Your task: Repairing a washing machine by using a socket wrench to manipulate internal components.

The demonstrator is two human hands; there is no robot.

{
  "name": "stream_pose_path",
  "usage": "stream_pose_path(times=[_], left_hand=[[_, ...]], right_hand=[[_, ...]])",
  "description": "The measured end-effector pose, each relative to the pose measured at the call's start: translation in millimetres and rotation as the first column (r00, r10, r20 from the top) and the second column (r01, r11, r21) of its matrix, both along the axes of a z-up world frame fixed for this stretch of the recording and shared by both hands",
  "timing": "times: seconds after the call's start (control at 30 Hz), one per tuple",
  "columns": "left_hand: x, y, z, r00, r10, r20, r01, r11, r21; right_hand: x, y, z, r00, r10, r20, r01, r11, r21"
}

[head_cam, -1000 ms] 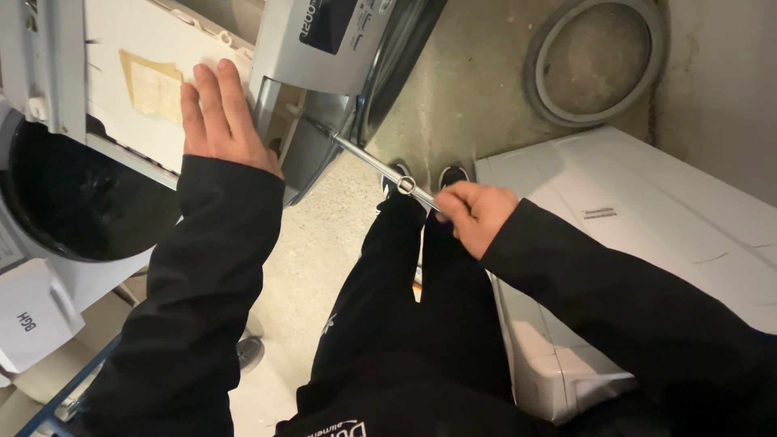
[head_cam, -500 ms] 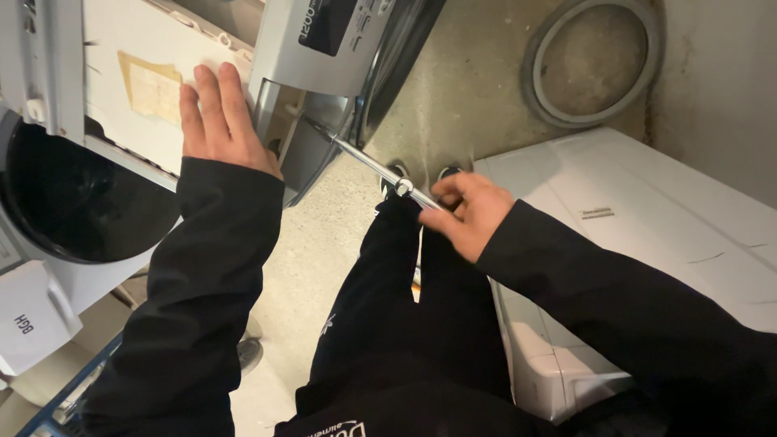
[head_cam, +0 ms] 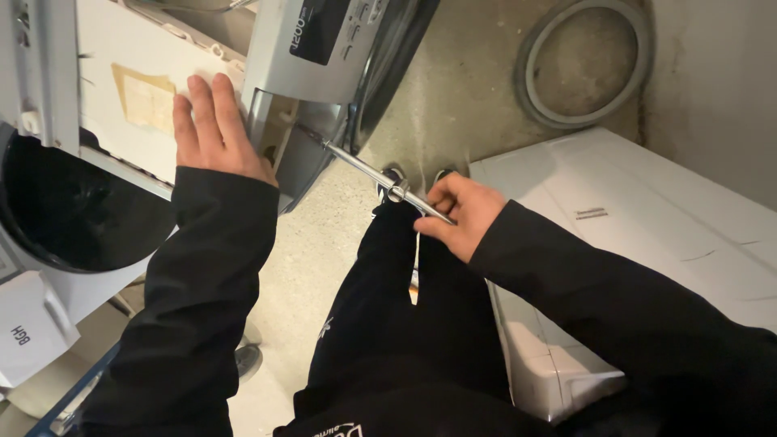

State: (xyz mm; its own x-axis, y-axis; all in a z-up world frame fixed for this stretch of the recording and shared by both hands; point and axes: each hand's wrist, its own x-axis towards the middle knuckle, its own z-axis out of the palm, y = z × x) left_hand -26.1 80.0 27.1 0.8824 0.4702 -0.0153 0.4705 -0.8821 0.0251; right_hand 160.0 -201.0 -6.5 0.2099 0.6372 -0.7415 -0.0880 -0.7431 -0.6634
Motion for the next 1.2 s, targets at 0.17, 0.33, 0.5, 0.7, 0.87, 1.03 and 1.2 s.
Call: stream_pose_path(times=[0.17, 0.33, 0.5, 0.7, 0.87, 1.03, 1.2], left_hand=[[-5, 3, -5, 1.000, -0.006, 0.002, 0.006, 1.000, 0.003], [0, 2, -2, 0.999, -0.044, 0.009, 0.044, 0.999, 0.019], [0, -2, -2, 1.000, -0.017, 0.008, 0.017, 0.999, 0.033], [3, -2, 2, 1.000, 0.011, 0.010, -0.011, 0.999, 0.033], [-4, 0, -10, 1.000, 0.025, 0.006, -0.026, 0.999, 0.040], [0, -4, -5, 0.997, 0.076, -0.015, -0.075, 0.997, 0.023], [5, -8, 3, 0.996, 0.091, -0.013, -0.091, 0.996, 0.014]], right_hand=[[12, 15, 25, 0.995, 0.089, 0.036, -0.086, 0.994, -0.069], [12, 9, 17, 0.966, 0.212, 0.147, -0.204, 0.977, -0.064], [5, 6, 11, 0.967, 0.140, 0.211, -0.156, 0.986, 0.060], [15, 19, 28, 0.992, 0.122, 0.040, -0.119, 0.990, -0.074], [8, 11, 10, 0.991, 0.132, 0.013, -0.131, 0.989, -0.074], [5, 9, 6, 0.990, 0.039, 0.133, -0.057, 0.989, 0.135], [14, 13, 18, 0.986, 0.153, 0.070, -0.150, 0.987, -0.048]])
